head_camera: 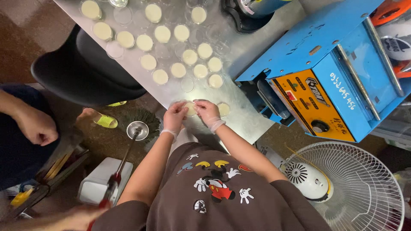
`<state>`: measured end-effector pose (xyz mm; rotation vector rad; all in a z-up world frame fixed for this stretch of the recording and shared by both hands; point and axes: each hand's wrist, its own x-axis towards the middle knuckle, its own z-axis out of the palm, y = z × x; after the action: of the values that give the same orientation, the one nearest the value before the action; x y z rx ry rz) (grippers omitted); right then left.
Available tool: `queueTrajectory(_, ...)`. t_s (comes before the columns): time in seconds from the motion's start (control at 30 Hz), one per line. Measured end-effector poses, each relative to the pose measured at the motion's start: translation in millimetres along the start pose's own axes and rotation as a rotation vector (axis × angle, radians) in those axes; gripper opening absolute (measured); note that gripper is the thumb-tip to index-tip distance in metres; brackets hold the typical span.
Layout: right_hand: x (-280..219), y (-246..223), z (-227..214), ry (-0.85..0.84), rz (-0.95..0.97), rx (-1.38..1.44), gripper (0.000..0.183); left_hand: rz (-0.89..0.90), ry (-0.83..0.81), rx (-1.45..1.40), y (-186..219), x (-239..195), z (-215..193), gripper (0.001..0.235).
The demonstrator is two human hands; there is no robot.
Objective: The person picks up white circular lids and presses them onto small clear plastic cups containing a white liquid, sealing them one by one by hand.
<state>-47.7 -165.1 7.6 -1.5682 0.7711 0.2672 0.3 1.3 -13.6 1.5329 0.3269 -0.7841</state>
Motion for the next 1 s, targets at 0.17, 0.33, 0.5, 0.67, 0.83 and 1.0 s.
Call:
queueTrajectory(0.17, 0.2, 15.0, -0.8, 0.002, 0.042, 0.056, 0.031, -0.001, -0.036, -0.019, -13.1, 7.6, -2.7, 0.032)
queueTrajectory(0.33, -0.2, 32.6, -1.7, -0.054, -0.076, 0.058, 0.046, -0.03, -0.034, -0.079, -12.4, 6.9, -1.4, 0.032)
queueTrajectory(0.5, -3.4, 22.4, -0.4, -0.013, -0.289, -0.075, 0.045, -0.063, -0.004, -0.039, -3.0, 1.6, -0.2, 0.029)
queueTrajectory(0.67, -5.5, 46.1, -6.2, 0.03, -0.129, 0.063, 0.036, 0.015, -0.09, -0.062, -21.2, 7.0, 3.1, 0.031)
queueTrajectory(0.83, -37.3, 42.6, -47.4, 0.111, -0.045, 0.243, 0.023, -0.039, -0.182, -0.021, 40.1, -29.8, 25.7, 0.036)
queueTrajectory(1.0, -58.8, 35.5, -110.4, 0.324, -0.034, 0.109, 0.024, -0.069, -0.147, -0.107, 5.3, 14.9, 23.9, 0.037)
